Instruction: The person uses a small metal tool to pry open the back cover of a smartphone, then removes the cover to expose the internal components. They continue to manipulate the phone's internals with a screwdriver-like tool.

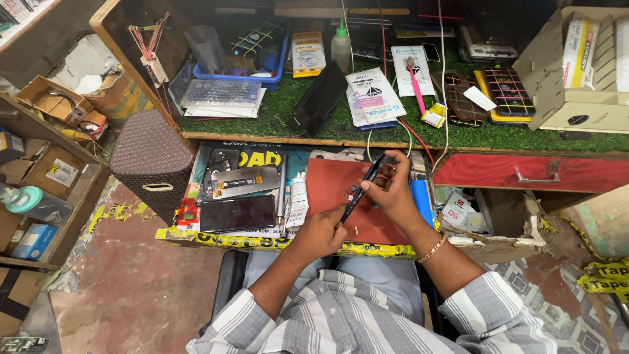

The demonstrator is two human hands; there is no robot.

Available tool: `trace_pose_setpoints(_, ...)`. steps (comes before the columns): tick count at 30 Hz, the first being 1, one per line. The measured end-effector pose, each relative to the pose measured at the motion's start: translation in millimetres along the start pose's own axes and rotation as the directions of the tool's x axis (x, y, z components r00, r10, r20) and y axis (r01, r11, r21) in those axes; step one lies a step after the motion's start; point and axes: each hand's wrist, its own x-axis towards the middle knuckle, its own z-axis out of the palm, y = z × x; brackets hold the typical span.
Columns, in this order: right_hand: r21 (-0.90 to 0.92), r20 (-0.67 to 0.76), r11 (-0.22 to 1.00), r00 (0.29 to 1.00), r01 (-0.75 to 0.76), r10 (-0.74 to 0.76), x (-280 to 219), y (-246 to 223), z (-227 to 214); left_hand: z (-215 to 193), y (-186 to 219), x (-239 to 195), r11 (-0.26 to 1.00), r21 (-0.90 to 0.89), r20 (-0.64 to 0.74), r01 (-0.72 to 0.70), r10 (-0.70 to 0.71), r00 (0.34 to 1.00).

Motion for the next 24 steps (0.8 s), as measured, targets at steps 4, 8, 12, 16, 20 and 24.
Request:
trace_pose_setpoints(4, -0.037, 0.035, 0.995, 0.995, 0.095, -0.093, 0.9, 0.3, 0.4, -1.7, 0.5, 1.6, 0.999, 0.026, 0.046, 0.046, -0.048, 0.998)
trace_pose_setpoints(8, -0.044, 0.041, 0.995, 0.995, 0.093, -0.091, 1.5, 1.2, 0.1, -2.6, 0.8, 4.6, 0.995, 0.045, 0.092, 0.089, -0.093, 0.991)
trace_pose_setpoints(12, -0.039, 0.042, 0.994, 0.994, 0.102, -0.101, 2.1, 0.0, 0.1, -2.7, -1.1, 6.9, 0.996, 0.06, 0.088, 0.07, -0.075, 0.993)
trace_pose_setpoints(16, -0.006, 0.047, 0.999, 0.998, 0.033, -0.032, 3.4, -0.8, -1.8, 4.5, -0.9, 5.8, 0.998, 0.004, -0.006, 0.061, -0.061, 0.998)
trace_pose_setpoints(20, 0.006, 0.042, 0.999, 0.998, 0.039, -0.039, 7.6, 1.6, -3.4, 12.1, -3.4, 3.2, 0.996, -0.015, -0.03, 0.084, -0.084, 0.996)
trace_pose_setpoints(24, 0.091, 0.019, 0.992, 0.996, -0.091, 0.089, 7.5, 2.9, -5.1, 16.0, -11.9, 2.4, 0.999, 0.005, -0.101, 0.032, -0.031, 0.994)
